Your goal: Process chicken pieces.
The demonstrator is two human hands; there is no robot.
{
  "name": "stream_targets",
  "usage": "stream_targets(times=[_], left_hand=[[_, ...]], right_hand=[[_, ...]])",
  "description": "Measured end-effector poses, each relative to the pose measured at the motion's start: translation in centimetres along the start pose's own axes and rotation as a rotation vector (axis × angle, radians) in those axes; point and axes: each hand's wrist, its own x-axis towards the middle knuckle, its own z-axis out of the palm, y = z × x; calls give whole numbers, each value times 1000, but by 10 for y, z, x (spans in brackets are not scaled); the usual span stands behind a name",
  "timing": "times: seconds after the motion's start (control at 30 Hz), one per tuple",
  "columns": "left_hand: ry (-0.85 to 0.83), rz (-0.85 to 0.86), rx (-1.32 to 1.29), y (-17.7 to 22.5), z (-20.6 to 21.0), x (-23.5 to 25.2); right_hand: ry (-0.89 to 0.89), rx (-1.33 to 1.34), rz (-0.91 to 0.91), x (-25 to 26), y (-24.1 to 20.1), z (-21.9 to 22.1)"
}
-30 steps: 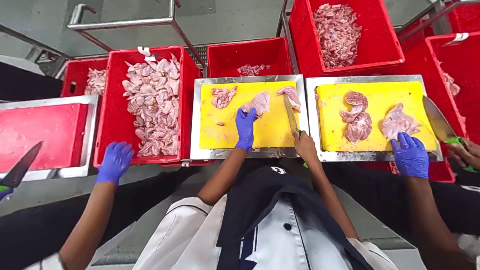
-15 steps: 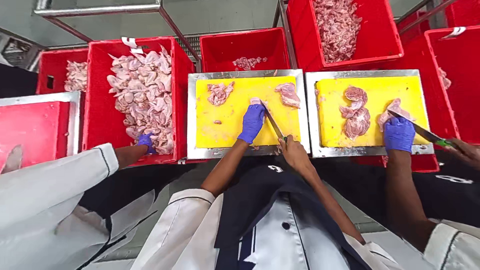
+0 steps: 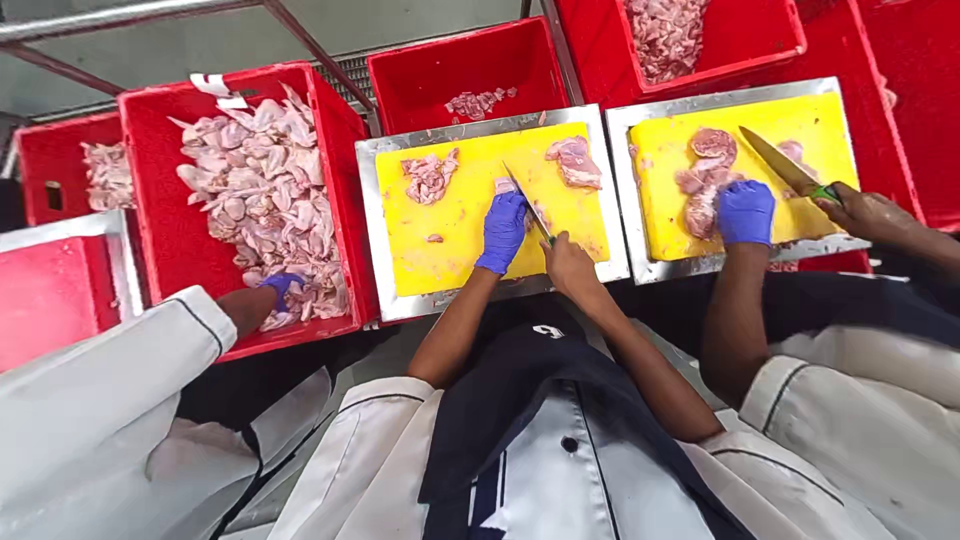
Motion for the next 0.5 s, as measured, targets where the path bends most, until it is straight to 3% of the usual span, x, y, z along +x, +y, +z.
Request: stream_targets(times=[0.13,0.2,0.3,0.4,0.5], left_hand=[[0,58,-43,-2,-3,-8],[-81,57,78,7,-7,-14],[-216,-30,247,17,-9,-12],[-252,-105,218,24,-21,10],[-215,-148,86,26,-43,33]], right_hand=[[-45,-3,53,-37,53,15],[-24,11,44,-32,65,11],[214,67,94,-32,67,3],[480,146,111,-43,72,3],[388,158,117,-57,74,4]])
